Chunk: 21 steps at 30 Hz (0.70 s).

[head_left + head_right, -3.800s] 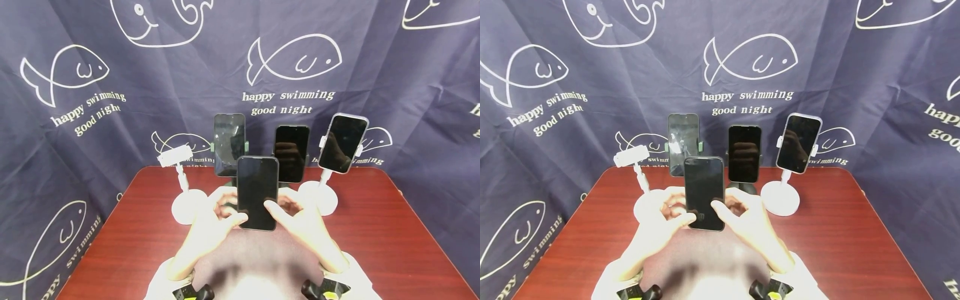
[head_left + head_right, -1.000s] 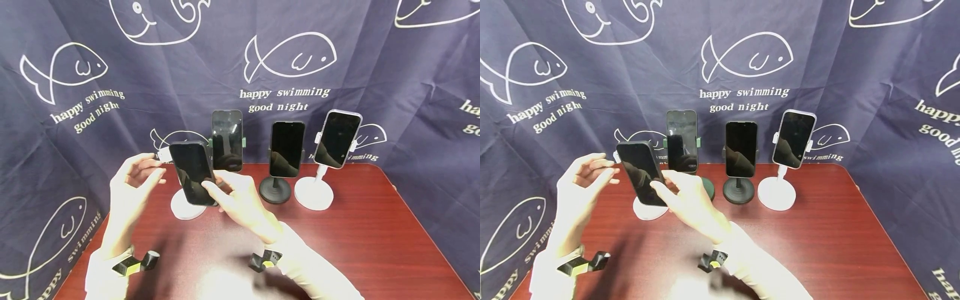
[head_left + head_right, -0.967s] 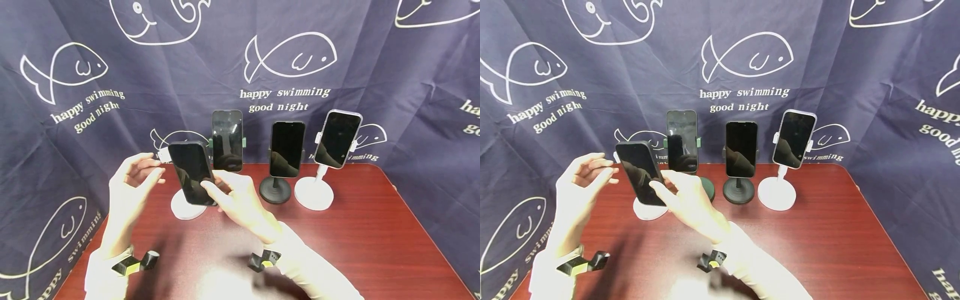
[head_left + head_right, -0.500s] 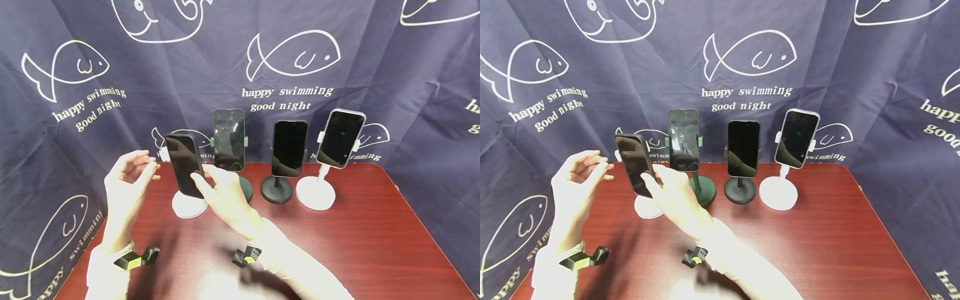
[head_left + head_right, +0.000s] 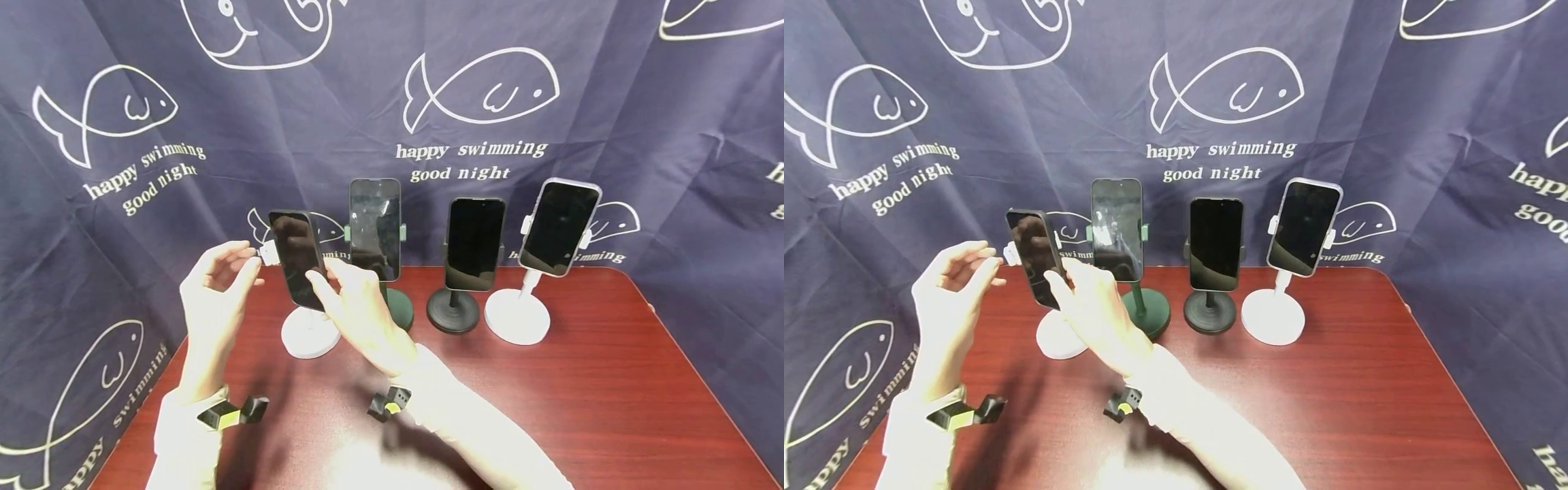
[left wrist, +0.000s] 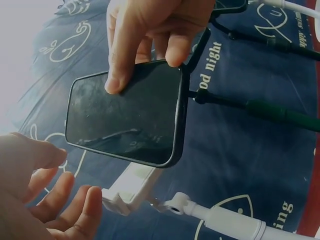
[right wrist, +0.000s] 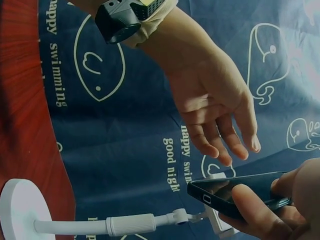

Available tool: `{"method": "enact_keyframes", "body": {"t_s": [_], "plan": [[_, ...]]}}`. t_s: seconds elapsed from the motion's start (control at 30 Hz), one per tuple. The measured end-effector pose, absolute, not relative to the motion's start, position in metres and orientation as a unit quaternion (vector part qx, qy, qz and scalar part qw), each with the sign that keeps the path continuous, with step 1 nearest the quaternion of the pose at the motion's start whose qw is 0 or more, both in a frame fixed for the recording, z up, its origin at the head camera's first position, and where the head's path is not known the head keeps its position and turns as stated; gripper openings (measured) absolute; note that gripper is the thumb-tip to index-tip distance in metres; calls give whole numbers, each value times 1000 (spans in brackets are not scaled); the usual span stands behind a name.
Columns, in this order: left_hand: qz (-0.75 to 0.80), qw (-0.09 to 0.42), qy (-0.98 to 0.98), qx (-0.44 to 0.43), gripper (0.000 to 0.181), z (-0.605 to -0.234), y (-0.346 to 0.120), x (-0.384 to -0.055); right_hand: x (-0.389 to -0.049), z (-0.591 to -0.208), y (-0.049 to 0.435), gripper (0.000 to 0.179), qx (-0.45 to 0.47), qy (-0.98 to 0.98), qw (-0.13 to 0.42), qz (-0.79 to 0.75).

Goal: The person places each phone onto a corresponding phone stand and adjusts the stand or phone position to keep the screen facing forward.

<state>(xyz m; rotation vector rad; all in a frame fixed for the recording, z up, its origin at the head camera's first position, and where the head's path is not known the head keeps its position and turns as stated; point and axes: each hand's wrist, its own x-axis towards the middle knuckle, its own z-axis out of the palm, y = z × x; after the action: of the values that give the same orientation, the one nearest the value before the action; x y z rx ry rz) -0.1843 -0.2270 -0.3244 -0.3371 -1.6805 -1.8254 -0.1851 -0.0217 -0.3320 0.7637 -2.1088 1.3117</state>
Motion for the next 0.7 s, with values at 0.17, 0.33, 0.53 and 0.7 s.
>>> {"method": "enact_keyframes", "body": {"t_s": [0.17, 0.33, 0.53, 0.7], "plan": [[-638, 340, -686, -81, 33, -326, -226, -190, -190, -330, -24, 12, 286, -778, 264, 492], [-573, 333, -747, -50, 42, -332, -225, -194, -194, -329, -28, 13, 279, -787, 253, 489], [-598, 273, -752, -50, 46, -337, -223, -201, -200, -330, -31, 13, 281, -789, 259, 481], [-605, 246, -754, -68, 47, -341, -224, -207, -205, -335, -34, 14, 285, -788, 255, 483]]}}
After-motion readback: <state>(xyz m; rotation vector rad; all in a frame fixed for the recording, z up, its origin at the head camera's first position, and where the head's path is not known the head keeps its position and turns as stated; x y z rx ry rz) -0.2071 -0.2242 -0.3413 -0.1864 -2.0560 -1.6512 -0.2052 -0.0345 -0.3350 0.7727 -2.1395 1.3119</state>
